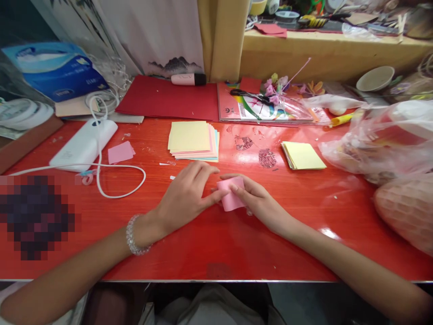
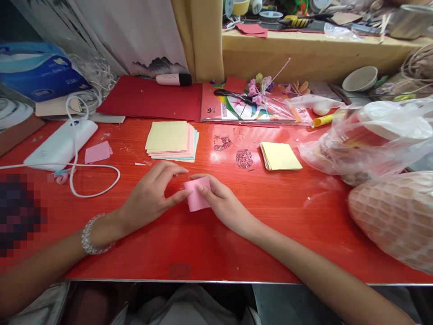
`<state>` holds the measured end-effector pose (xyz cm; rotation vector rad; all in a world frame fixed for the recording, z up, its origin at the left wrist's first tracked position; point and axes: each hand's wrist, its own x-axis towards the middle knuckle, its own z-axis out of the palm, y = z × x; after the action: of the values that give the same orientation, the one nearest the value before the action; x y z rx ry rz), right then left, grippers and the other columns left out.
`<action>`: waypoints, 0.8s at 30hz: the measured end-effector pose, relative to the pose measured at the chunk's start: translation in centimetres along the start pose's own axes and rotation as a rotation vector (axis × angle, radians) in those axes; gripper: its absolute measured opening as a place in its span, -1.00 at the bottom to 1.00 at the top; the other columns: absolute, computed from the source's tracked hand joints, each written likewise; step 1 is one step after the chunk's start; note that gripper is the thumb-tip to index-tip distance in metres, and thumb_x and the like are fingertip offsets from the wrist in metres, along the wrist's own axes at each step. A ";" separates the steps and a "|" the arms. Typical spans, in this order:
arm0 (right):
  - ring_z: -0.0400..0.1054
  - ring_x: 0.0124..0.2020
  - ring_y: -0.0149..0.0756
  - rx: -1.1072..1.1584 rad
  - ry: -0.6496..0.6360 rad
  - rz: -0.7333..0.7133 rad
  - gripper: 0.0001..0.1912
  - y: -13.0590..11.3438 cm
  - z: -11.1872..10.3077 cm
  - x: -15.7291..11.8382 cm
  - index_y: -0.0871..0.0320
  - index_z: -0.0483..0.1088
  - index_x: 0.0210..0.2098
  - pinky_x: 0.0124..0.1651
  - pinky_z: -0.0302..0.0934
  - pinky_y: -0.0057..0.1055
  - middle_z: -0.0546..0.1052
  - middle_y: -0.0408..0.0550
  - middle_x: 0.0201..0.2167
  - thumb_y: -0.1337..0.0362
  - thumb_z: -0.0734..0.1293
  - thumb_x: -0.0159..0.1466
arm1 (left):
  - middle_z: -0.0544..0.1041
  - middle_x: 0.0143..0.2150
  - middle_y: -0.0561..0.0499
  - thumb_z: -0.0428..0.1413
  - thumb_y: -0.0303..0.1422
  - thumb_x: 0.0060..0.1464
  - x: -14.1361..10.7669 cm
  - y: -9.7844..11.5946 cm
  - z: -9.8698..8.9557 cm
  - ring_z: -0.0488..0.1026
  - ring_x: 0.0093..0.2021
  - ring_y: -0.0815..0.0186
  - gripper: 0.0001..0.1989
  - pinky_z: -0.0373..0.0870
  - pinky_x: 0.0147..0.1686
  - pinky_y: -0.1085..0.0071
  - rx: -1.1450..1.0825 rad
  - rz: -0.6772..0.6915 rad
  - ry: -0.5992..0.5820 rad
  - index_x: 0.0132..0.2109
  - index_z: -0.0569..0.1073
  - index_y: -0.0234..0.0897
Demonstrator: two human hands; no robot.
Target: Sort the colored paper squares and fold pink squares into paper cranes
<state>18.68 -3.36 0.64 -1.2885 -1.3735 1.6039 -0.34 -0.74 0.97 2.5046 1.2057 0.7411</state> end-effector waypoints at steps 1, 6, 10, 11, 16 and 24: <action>0.36 -0.16 -0.35 -0.046 0.007 -0.030 -0.64 0.0 0.0 -0.1 0.06 0.30 0.05 -0.12 0.25 -0.41 0.47 -0.10 -0.14 0.08 0.19 0.31 | 0.43 -0.13 -0.09 -0.05 -0.06 0.17 0.0 0.3 -0.2 0.38 -0.11 0.25 -0.59 0.32 -0.12 0.32 -0.064 -0.078 -0.042 -0.07 0.36 -0.32; 0.37 -0.33 -0.31 -0.204 0.023 -0.094 -0.52 0.6 0.3 -0.3 -0.03 0.11 0.19 -0.16 0.25 -0.29 0.49 -0.14 -0.36 0.05 0.17 0.32 | 0.38 -0.31 0.08 0.01 -0.14 0.17 0.0 1.7 -0.7 0.33 -0.32 0.40 -0.74 0.27 -0.29 0.46 -0.338 -0.201 -0.279 -0.26 0.35 -0.26; 0.36 -0.35 -0.33 -0.182 0.017 -0.130 -0.63 0.7 0.4 -0.3 0.03 0.20 0.05 -0.22 0.24 -0.36 0.47 -0.16 -0.41 0.05 0.18 0.31 | 0.40 -0.29 0.10 0.01 -0.23 0.19 -0.1 1.8 -0.7 0.33 -0.30 0.43 -0.81 0.26 -0.27 0.48 -0.483 -0.260 -0.239 -0.27 0.36 -0.26; 0.34 -0.39 -0.36 -0.176 0.033 -0.139 -0.70 0.7 0.4 -0.3 0.07 0.26 -0.06 -0.28 0.22 -0.41 0.45 -0.16 -0.44 0.06 0.19 0.31 | 0.41 -0.29 0.10 0.02 -0.22 0.18 -0.1 1.7 -0.7 0.34 -0.30 0.42 -0.81 0.26 -0.27 0.47 -0.526 -0.297 -0.224 -0.26 0.36 -0.25; 0.12 -0.57 -0.52 -0.139 0.144 -0.153 -0.76 0.3 0.3 0.0 0.17 0.32 -0.42 -0.52 0.06 -0.53 0.31 -0.20 -0.54 0.12 0.26 0.26 | 0.42 -0.26 0.08 0.07 -0.16 0.13 0.1 1.3 -0.4 0.37 -0.23 0.38 -0.77 0.30 -0.22 0.45 -0.705 -0.428 -0.083 -0.22 0.36 -0.24; 0.18 -0.54 -0.49 -0.070 0.232 -0.176 -0.74 0.3 0.3 -0.2 0.17 0.33 -0.45 -0.53 0.08 -0.54 0.35 -0.17 -0.53 0.10 0.32 0.21 | 0.48 -0.25 0.01 0.04 -0.07 0.10 -0.1 0.7 0.2 0.41 -0.24 0.30 -0.65 0.34 -0.25 0.38 -0.784 -0.500 -0.243 -0.21 0.41 -0.28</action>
<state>18.45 -3.73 0.34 -1.3097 -1.3665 1.2574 0.21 -1.28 1.05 1.5264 1.0979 0.5924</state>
